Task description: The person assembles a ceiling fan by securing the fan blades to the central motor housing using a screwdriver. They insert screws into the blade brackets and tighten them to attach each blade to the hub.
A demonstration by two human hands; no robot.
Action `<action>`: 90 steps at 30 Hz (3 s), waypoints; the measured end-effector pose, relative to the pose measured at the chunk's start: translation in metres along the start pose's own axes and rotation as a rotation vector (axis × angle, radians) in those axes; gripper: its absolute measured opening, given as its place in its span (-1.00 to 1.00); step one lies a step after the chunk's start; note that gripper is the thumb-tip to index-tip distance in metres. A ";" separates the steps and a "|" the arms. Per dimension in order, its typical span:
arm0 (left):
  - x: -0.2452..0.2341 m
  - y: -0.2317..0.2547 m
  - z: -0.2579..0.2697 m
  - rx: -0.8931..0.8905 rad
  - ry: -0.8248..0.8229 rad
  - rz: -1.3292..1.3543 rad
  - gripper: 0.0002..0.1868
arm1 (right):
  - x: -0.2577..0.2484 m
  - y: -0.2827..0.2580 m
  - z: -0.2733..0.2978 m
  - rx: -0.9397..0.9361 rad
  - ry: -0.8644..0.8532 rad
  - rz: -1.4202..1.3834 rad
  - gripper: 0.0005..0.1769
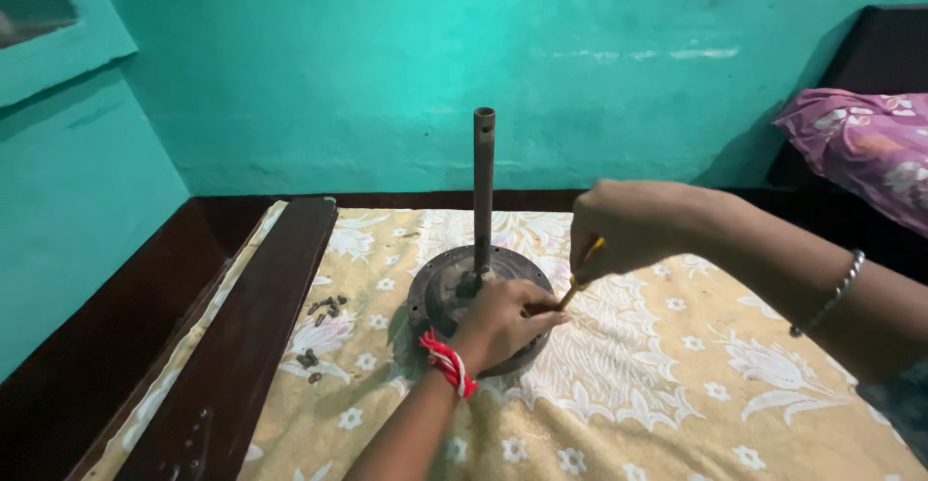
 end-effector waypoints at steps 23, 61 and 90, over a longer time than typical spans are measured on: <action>-0.005 -0.005 0.014 0.097 0.087 -0.075 -0.76 | -0.007 -0.013 -0.019 -0.029 0.010 0.046 -0.78; 0.025 -0.023 0.036 0.024 0.124 -0.184 -0.73 | -0.002 -0.042 -0.019 -0.074 0.068 0.299 -0.69; 0.005 -0.014 0.037 -0.030 0.264 0.033 -0.81 | -0.014 -0.043 -0.013 -0.059 0.111 0.340 -0.68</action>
Point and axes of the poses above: each hand's wrist, its own z-axis away from the middle knuckle, its own x-axis out of the palm, y = z × x, the point moved 9 cm from there along -z, towards the middle knuckle, and after that the axes turned 7 degrees about x, right-handed, at the moved point
